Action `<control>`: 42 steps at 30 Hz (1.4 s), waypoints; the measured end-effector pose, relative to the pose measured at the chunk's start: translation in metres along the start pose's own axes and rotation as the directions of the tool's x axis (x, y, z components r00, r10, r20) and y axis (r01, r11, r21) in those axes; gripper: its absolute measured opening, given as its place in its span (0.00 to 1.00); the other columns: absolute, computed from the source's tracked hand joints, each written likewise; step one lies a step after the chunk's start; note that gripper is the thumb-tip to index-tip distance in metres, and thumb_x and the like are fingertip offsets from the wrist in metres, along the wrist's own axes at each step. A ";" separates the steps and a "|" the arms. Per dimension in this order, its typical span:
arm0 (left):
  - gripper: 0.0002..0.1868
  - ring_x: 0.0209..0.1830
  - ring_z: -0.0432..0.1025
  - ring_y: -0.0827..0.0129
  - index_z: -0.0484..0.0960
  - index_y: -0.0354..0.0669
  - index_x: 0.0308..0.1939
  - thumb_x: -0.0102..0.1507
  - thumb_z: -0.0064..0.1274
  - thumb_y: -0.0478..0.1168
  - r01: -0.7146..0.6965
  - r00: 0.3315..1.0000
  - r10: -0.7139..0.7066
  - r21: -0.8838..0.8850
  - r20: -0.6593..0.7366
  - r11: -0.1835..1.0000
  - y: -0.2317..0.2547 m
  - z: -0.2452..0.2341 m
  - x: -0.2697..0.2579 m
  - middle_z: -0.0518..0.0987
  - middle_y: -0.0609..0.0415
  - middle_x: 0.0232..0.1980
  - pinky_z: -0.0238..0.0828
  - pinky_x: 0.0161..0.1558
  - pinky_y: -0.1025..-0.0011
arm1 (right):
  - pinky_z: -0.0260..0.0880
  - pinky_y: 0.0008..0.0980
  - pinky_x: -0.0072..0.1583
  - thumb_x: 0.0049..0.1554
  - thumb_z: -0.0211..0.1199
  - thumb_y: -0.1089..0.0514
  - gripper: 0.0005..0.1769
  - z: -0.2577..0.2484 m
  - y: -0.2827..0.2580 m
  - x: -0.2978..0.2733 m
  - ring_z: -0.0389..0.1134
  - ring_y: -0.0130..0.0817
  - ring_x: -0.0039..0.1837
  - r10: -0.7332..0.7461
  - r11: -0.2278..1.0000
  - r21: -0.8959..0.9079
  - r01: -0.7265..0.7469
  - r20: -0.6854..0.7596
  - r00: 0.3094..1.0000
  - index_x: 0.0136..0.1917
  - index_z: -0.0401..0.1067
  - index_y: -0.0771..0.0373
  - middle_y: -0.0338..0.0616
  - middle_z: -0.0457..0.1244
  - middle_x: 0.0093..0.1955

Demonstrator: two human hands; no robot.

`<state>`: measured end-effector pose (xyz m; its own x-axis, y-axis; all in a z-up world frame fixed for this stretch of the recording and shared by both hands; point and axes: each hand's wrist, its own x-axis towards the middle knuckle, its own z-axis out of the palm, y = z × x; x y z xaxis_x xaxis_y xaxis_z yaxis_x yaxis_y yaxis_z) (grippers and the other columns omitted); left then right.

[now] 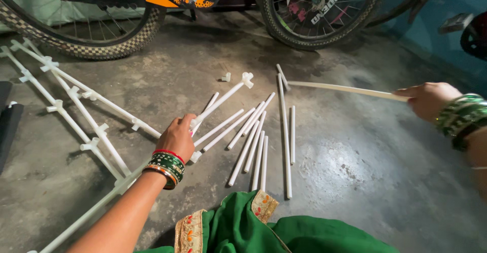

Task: The person assembles white plastic rods and T-shaped connectors by hand, inserting connectors into rod ends to form longer linear assemblies. They repeatedly pick up rods and connectors from the floor, join them, and place completed sections aside.

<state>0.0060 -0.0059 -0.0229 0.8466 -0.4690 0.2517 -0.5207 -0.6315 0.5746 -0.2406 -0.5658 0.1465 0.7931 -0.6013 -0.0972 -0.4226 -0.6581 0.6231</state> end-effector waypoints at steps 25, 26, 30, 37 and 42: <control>0.23 0.49 0.75 0.45 0.74 0.54 0.58 0.61 0.50 0.29 0.014 0.991 -0.010 -0.028 0.132 0.999 -0.008 0.075 0.057 0.79 0.43 0.50 0.73 0.49 0.53 | 0.65 0.49 0.66 0.57 0.70 0.46 0.31 0.141 -0.263 0.094 0.63 0.58 0.65 0.286 0.723 0.638 -0.266 0.074 0.955 0.68 0.68 0.59 0.63 0.63 0.63; 0.23 0.49 0.76 0.46 0.74 0.54 0.58 0.60 0.50 0.28 0.009 0.992 -0.002 -0.051 0.130 0.999 -0.006 0.081 0.067 0.79 0.44 0.51 0.73 0.48 0.53 | 0.63 0.49 0.69 0.56 0.68 0.47 0.31 0.141 -0.270 0.110 0.60 0.56 0.69 0.277 0.720 0.662 -0.209 0.002 0.961 0.70 0.67 0.57 0.59 0.60 0.68; 0.23 0.48 0.77 0.47 0.73 0.51 0.58 0.60 0.49 0.28 -0.023 0.995 0.034 -0.126 0.091 0.992 -0.001 0.102 0.107 0.79 0.44 0.51 0.74 0.48 0.54 | 0.60 0.47 0.75 0.57 0.63 0.47 0.32 0.141 -0.304 0.209 0.57 0.55 0.76 0.179 0.605 0.778 0.171 -0.341 0.923 0.73 0.66 0.54 0.55 0.55 0.77; 0.19 0.47 0.76 0.46 0.75 0.51 0.55 0.62 0.49 0.30 -0.105 0.994 0.108 -0.102 0.020 0.989 0.000 0.122 0.149 0.80 0.45 0.50 0.73 0.45 0.53 | 0.47 0.44 0.81 0.68 0.55 0.39 0.32 0.148 -0.349 0.345 0.44 0.54 0.85 -0.071 0.696 0.636 0.333 -0.400 0.914 0.78 0.61 0.57 0.53 0.64 0.66; 0.20 0.46 0.77 0.48 0.75 0.53 0.55 0.61 0.48 0.29 -0.047 0.998 0.052 -0.114 0.042 0.992 -0.006 0.117 0.140 0.80 0.47 0.49 0.74 0.44 0.54 | 0.57 0.40 0.76 0.64 0.52 0.43 0.30 0.150 -0.362 0.335 0.58 0.50 0.75 0.012 0.648 0.755 0.101 -0.142 0.990 0.74 0.64 0.61 0.52 0.51 0.80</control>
<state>0.1150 -0.1400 -0.0820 0.8131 -0.5266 0.2479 -0.5434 -0.5343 0.6474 0.1122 -0.5970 -0.2285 0.8425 -0.5383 0.0215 -0.5250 -0.8293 -0.1914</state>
